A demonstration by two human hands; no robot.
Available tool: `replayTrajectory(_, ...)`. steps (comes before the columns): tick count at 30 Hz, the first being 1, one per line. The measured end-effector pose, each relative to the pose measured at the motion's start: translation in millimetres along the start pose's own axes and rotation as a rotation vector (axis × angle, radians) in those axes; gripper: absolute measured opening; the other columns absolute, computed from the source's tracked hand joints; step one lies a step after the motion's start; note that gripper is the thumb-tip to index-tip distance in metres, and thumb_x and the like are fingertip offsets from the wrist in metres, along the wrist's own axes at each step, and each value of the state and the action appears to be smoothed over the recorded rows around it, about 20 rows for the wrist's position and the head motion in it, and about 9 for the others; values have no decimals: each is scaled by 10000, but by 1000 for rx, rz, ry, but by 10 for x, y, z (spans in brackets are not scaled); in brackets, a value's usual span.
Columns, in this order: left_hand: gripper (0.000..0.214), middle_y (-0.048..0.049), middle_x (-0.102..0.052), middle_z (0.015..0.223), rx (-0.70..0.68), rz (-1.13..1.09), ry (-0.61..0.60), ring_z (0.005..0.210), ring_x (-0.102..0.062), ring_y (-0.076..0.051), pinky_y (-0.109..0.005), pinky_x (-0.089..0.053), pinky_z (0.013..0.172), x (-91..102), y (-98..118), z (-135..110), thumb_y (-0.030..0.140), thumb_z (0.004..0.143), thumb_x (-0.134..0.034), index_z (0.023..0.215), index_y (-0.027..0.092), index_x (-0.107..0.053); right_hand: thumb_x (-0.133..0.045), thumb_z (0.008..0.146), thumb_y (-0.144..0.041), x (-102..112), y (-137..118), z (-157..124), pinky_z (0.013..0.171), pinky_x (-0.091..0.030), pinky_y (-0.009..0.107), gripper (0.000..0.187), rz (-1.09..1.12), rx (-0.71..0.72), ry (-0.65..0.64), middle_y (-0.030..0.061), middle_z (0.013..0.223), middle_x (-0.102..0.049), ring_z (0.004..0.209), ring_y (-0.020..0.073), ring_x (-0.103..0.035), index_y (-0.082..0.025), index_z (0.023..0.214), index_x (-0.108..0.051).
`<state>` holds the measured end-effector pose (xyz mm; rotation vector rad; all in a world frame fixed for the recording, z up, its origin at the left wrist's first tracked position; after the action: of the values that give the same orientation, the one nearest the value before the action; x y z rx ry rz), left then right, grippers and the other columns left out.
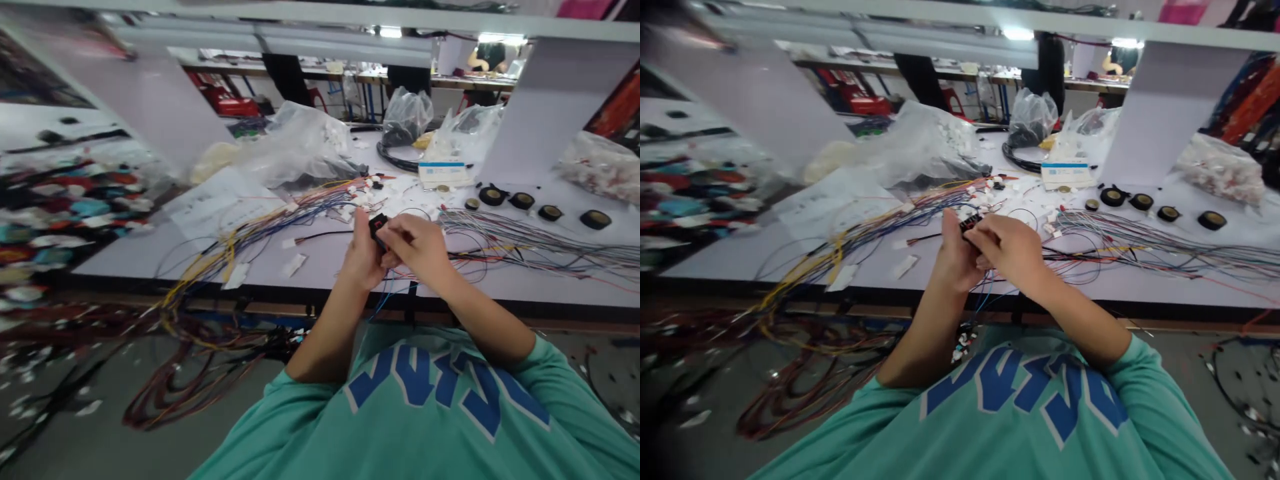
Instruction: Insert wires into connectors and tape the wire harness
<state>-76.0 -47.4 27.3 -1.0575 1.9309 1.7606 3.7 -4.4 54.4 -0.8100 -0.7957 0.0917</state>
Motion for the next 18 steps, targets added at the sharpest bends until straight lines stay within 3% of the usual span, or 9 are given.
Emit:
replayTrajectory(3, 596, 38, -398, 408, -135, 26, 79, 328, -362, -52, -152, -250, 325, -5, -5, -19, 696, 816, -395, 602, 156, -527, -511, 884, -307, -28, -37, -26, 597, -341, 228, 215, -148, -34, -77, 3, 700, -629, 718, 123, -583, -188, 740, -618)
replayTrajectory(6, 278, 43, -520, 500, -213, 31, 144, 412, -469, -46, -133, -353, 393, 6, 6, -54, 405, 749, -698, 672, 160, -591, -511, 882, -293, -38, -76, -56, 609, -364, 244, 173, -290, -32, -111, 40, 825, -670, 807, 162, -610, -190, 812, -631)
replayTrajectory(8, 179, 32, -579, 551, -216, 27, 186, 482, -537, -52, -134, -429, 473, 9, 9, -72, 244, 661, -767, 675, 149, -616, -503, 884, -299, -42, -102, -68, 621, -391, 257, 174, -343, -20, -128, 61, 897, -681, 851, 184, -617, -187, 871, -635)
replayTrajectory(12, 196, 23, -561, 489, -276, 8, 263, 456, -520, -57, -150, -429, 462, -37, 28, -76, 230, 688, -708, 557, 140, -593, -480, 905, -341, -45, -128, -74, 681, -440, 265, 220, -337, -10, -198, 54, 961, -694, 912, 183, -628, -188, 930, -635)
replayTrajectory(18, 543, 9, -427, 387, -529, 0, 507, 383, -424, -73, -174, -323, 383, -91, 201, -31, 419, 905, -363, 431, 159, -419, -479, 916, -226, -63, -173, -184, 944, -408, 181, 226, -199, 241, -214, -6, 1143, -670, 1059, 77, -590, -214, 1100, -609)
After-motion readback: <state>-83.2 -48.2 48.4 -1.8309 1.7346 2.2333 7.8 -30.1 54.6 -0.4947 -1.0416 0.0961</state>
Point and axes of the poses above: each hand's wrist, its own z-axis towards the middle knuckle, its own x-axis out of the back of the hand, y = z × x, the point moved 2 cm from there along z, towards the middle knuckle
